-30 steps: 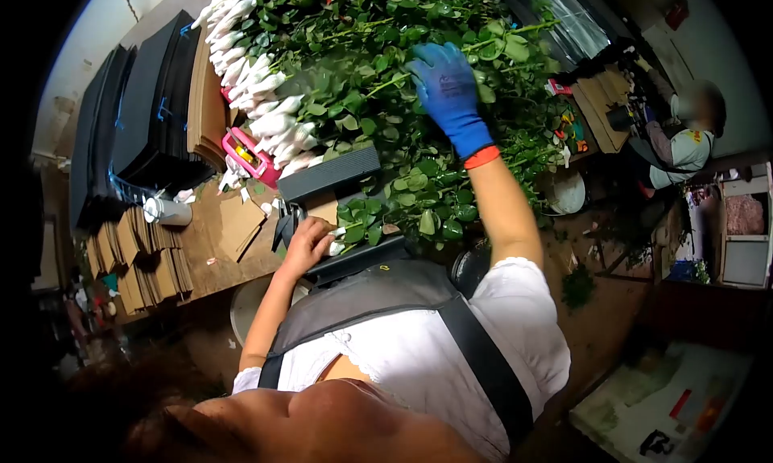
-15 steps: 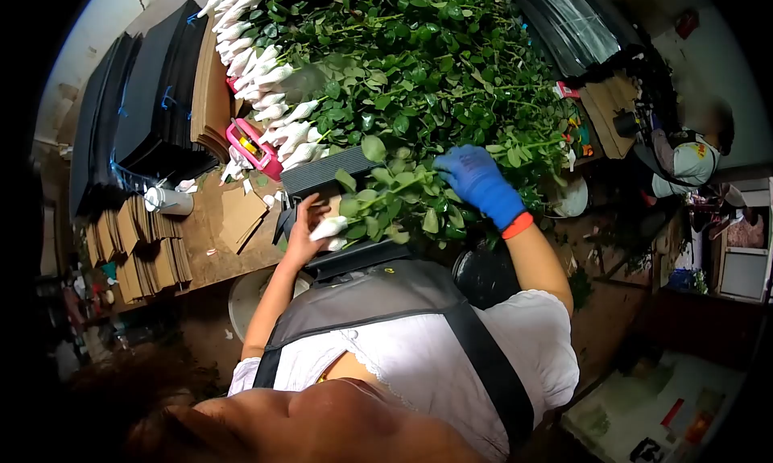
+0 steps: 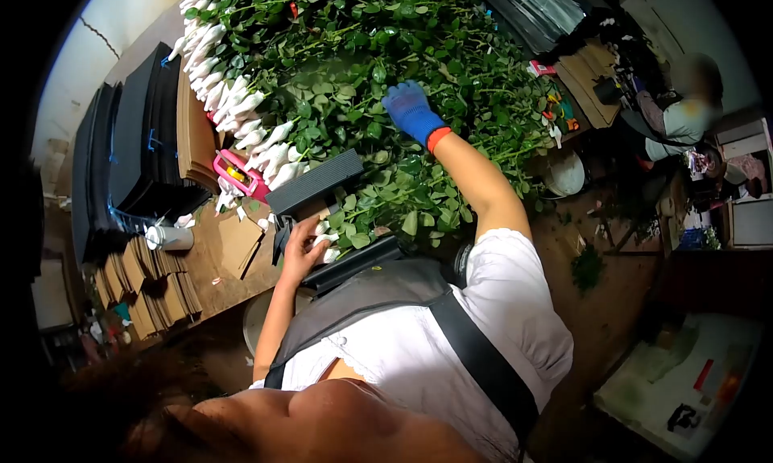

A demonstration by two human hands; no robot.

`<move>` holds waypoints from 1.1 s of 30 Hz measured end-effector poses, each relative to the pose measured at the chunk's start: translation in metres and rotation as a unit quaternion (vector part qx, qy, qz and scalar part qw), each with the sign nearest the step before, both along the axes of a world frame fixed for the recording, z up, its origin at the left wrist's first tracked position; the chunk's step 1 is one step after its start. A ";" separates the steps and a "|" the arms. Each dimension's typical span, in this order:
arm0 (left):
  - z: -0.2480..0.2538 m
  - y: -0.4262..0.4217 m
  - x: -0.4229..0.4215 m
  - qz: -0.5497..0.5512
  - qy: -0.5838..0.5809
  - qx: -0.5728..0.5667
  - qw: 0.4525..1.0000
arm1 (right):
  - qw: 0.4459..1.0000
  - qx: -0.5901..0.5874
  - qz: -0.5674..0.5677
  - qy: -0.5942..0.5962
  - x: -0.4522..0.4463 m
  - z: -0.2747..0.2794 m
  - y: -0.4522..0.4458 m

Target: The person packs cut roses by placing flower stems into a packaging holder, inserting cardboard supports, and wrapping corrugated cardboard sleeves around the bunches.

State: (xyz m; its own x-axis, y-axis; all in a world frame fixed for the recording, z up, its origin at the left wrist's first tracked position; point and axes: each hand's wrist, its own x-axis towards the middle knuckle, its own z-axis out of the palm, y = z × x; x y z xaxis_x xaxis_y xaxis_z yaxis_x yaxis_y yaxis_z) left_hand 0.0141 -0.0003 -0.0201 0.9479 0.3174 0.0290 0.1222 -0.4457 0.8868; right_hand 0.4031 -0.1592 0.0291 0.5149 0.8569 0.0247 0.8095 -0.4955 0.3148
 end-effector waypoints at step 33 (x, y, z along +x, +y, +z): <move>-0.003 -0.004 0.013 0.072 -0.015 0.017 0.997 | 0.942 0.121 -0.106 0.293 -0.058 0.052 -0.075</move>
State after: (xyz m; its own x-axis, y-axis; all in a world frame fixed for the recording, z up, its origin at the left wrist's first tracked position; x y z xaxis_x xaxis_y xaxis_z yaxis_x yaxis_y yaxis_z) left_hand 0.0274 -0.0045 -0.0232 0.8909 0.4487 0.0700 0.1603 -0.4548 0.8760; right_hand 0.3453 -0.2339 0.0808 0.6591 0.7396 -0.1362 0.6844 -0.6650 -0.2989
